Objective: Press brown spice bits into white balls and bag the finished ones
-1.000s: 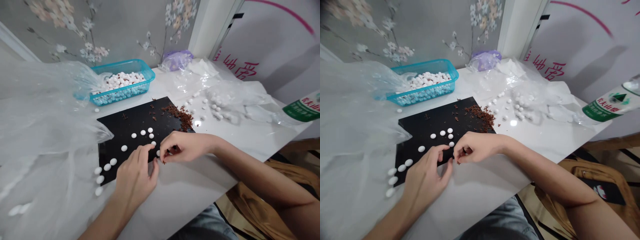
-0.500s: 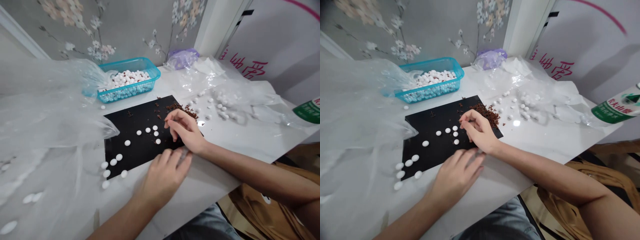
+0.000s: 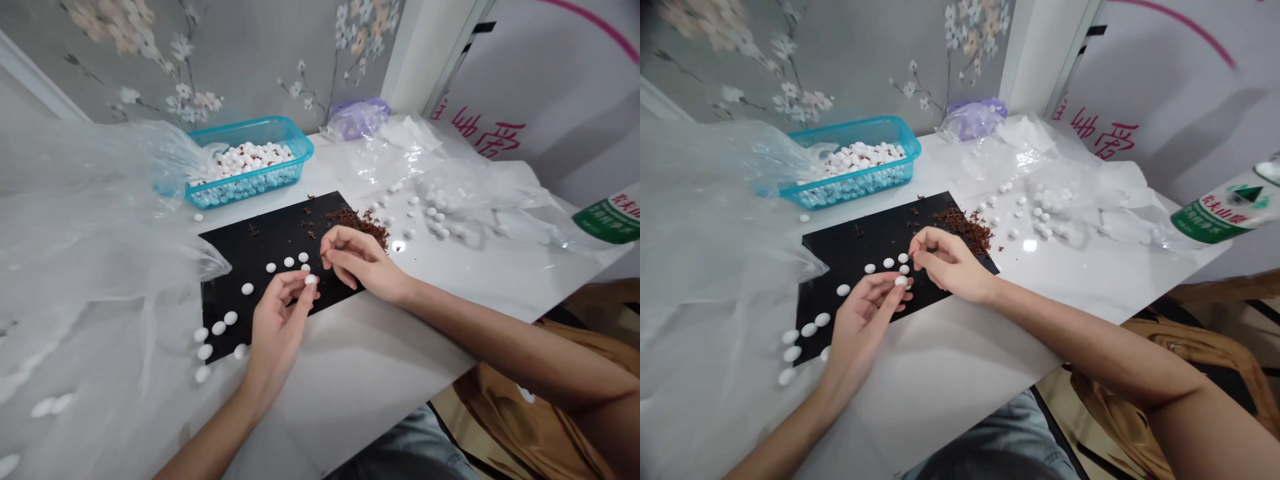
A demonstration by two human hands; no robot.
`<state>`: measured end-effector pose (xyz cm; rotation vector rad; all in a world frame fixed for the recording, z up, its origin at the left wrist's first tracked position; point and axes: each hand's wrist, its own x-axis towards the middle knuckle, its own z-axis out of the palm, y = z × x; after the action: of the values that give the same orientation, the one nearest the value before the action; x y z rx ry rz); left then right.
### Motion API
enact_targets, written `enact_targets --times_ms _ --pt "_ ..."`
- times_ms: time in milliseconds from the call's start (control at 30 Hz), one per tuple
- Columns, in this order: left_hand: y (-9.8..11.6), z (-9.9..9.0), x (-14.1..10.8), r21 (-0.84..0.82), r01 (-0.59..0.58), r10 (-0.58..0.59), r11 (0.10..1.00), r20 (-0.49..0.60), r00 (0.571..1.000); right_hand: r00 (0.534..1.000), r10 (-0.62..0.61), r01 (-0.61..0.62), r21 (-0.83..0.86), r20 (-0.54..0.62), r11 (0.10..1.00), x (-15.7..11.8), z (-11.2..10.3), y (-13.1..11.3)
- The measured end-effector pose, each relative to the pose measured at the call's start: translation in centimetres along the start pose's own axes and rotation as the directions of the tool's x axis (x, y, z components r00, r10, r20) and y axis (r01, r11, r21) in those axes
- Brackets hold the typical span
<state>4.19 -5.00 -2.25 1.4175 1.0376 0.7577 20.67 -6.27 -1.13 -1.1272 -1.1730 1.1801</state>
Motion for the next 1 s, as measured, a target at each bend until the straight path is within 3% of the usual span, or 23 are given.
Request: enact_targets --times_ms 167,333,567,767,1000 --pt "0.2 -0.2 0.5 -0.164 0.047 -0.059 0.985 -0.063 0.996 0.971 0.047 -0.030 -0.078 0.235 0.997 -0.2 0.2 0.5" --pt "0.1 -0.4 0.6 -0.199 0.064 -0.080 0.978 -0.074 0.994 0.967 0.043 0.006 -0.193 0.253 0.981 -0.2 0.0 0.7" --pt "-0.1 -0.6 0.5 -0.243 0.072 -0.083 0.967 -0.033 0.996 0.973 -0.039 0.108 -0.297 0.228 0.949 -0.4 0.4 0.8" --pt "0.0 -0.4 0.4 -0.214 0.052 -0.067 0.975 -0.063 0.996 0.969 -0.109 0.186 -0.368 0.221 0.911 -0.6 0.7 1.3" --pt "-0.3 -0.4 0.4 -0.194 0.061 -0.074 0.979 -0.061 0.995 0.970 -0.079 0.165 -0.385 0.230 0.908 -0.8 0.9 1.4"
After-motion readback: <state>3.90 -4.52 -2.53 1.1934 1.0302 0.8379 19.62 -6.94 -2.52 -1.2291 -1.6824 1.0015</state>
